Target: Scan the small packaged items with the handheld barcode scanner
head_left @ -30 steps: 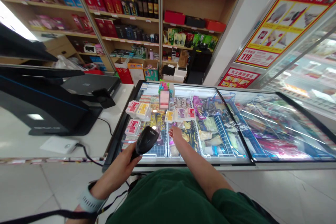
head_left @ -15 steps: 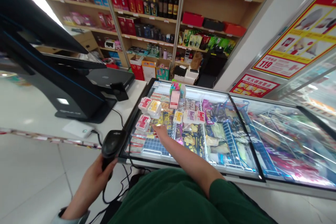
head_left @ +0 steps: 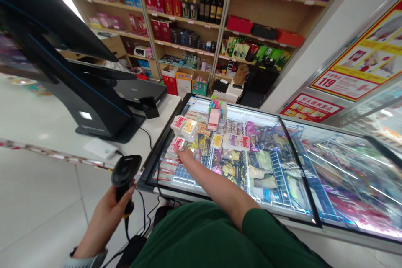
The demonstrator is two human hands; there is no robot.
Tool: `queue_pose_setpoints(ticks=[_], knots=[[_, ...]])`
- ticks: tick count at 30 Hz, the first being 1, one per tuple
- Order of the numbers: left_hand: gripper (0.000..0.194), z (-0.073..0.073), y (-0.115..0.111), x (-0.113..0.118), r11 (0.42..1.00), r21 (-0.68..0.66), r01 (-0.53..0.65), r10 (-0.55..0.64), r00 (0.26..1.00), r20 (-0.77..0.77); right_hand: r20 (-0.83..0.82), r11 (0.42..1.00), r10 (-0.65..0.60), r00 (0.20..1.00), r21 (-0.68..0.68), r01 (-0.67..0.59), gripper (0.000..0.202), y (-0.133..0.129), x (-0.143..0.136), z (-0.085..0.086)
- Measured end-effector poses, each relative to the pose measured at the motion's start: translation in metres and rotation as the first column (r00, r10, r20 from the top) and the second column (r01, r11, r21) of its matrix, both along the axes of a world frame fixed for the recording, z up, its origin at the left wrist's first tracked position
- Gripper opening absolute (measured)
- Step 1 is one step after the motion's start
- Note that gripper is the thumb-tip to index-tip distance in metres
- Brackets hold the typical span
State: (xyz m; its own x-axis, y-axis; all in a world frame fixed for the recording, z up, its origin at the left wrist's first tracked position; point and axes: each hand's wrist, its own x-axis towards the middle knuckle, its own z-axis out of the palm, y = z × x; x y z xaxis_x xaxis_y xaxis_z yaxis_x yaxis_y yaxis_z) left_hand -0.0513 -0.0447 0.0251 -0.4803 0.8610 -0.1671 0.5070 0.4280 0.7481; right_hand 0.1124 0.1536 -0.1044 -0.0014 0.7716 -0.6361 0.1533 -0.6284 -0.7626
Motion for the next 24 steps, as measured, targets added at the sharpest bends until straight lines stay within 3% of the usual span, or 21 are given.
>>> queue_pose_setpoints(ticks=[3,7,12,16,20,24], knots=[[0.061,-0.004,0.002,-0.003,0.996,-0.085,0.024,-0.019,0.998,0.059,-0.028,1.0,-0.029,0.999,0.0,0.029,0.016,-0.003,0.008,0.002],[0.061,-0.009,0.007,-0.003,0.995,-0.077,0.069,-0.064,0.996,0.064,-0.037,0.998,-0.037,0.999,0.042,0.039,0.013,-0.011,0.029,0.005],[0.057,-0.006,0.02,0.006,0.971,-0.017,0.24,-0.239,0.97,0.052,0.031,0.988,-0.033,0.999,0.149,0.028,0.007,-0.02,0.074,0.012],[0.05,0.011,0.035,0.029,0.893,0.009,0.45,-0.45,0.892,0.035,0.145,0.956,-0.045,0.988,0.294,0.0,0.005,-0.022,0.115,0.023],[0.044,0.03,0.051,0.059,0.785,0.029,0.618,-0.618,0.786,-0.028,0.362,0.841,-0.072,0.929,0.523,-0.139,0.008,-0.028,0.152,0.042],[0.039,0.039,0.063,0.084,0.693,0.034,0.72,-0.717,0.693,-0.07,0.394,0.766,-0.143,0.908,0.625,-0.151,0.011,-0.04,0.177,0.063]])
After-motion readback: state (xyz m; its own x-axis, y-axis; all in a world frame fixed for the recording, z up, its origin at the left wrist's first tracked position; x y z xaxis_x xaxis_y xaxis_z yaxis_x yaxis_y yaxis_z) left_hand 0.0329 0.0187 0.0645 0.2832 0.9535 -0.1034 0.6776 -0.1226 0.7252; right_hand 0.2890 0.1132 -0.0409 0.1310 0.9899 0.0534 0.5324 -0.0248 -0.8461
